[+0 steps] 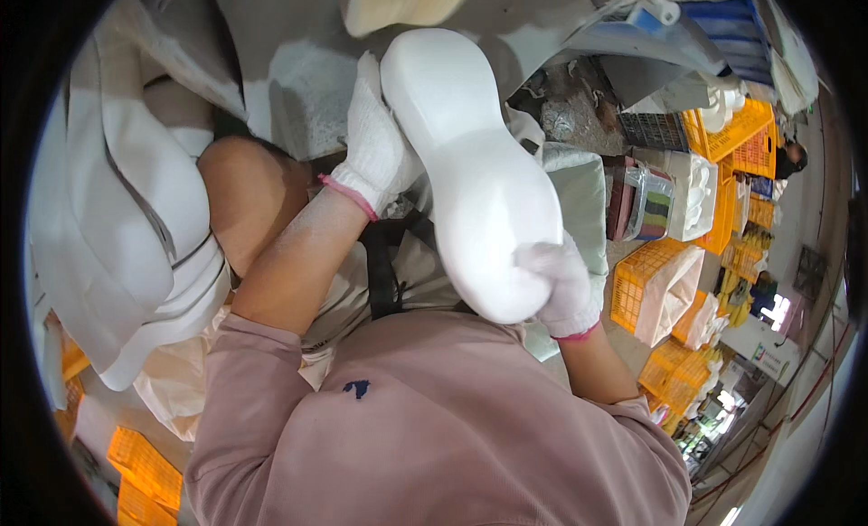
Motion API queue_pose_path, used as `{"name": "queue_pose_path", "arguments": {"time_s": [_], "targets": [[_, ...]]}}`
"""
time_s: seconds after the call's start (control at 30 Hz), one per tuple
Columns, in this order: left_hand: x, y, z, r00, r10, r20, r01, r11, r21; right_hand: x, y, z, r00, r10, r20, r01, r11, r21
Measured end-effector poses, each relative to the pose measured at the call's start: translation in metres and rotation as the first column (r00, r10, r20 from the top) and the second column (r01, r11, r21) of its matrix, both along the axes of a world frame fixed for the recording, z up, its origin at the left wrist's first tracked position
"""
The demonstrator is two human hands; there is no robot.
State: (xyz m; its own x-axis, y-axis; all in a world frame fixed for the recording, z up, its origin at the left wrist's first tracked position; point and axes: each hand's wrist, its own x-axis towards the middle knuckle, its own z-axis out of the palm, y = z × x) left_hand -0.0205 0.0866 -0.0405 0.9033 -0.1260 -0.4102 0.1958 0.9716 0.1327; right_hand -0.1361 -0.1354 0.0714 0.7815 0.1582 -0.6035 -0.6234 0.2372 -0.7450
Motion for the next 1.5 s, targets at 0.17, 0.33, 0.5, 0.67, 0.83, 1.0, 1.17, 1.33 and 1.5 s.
{"name": "queue_pose_path", "arguments": {"time_s": [0.17, 0.33, 0.5, 0.67, 0.83, 1.0, 1.17, 1.33, 1.5], "targets": [[0.033, 0.016, 0.029, 0.988, 0.15, 0.033, -0.149, 0.877, 0.457, 0.04, 0.042, 0.003, 0.988, 0.089, 0.127, -0.08, 0.994, -0.078], [-0.039, 0.058, 0.083, 0.88, -0.381, -0.283, 0.468, 0.599, 0.65, -0.005, -0.045, -0.014, 0.948, 0.237, 0.211, -0.157, 0.928, -0.338], [-0.139, 0.155, 0.181, 0.783, -0.291, 0.549, -0.537, 0.129, 0.834, -0.045, -0.187, -0.035, 0.961, 0.269, 0.063, -0.067, 0.448, -0.892], [-0.182, 0.271, 0.243, 0.97, 0.24, 0.046, 0.0, -0.188, 0.982, -0.003, -0.162, -0.051, 0.848, 0.522, -0.089, -0.229, 0.209, -0.951], [-0.188, 0.291, 0.239, 0.978, 0.21, -0.003, 0.073, -0.324, 0.943, 0.033, -0.013, -0.029, 0.489, 0.723, 0.488, -0.145, 0.619, -0.772], [-0.199, 0.269, 0.212, 0.964, 0.254, -0.077, 0.258, -0.827, 0.499, 0.023, 0.215, 0.056, -0.325, 0.451, 0.831, -0.119, 0.852, -0.51], [-0.21, 0.298, 0.209, 0.971, 0.237, 0.022, 0.147, -0.67, 0.728, 0.022, 0.34, 0.066, -0.688, 0.64, 0.343, 0.315, 0.689, -0.653], [-0.2, 0.346, 0.221, 0.993, 0.097, 0.065, -0.006, -0.512, 0.859, 0.025, 0.35, 0.042, -0.628, 0.572, 0.527, 0.146, 0.752, -0.642], [-0.178, 0.363, 0.207, 0.986, 0.142, -0.085, 0.159, -0.672, 0.723, 0.032, 0.339, 0.033, -0.577, 0.52, 0.629, 0.027, 0.783, -0.622]]}}
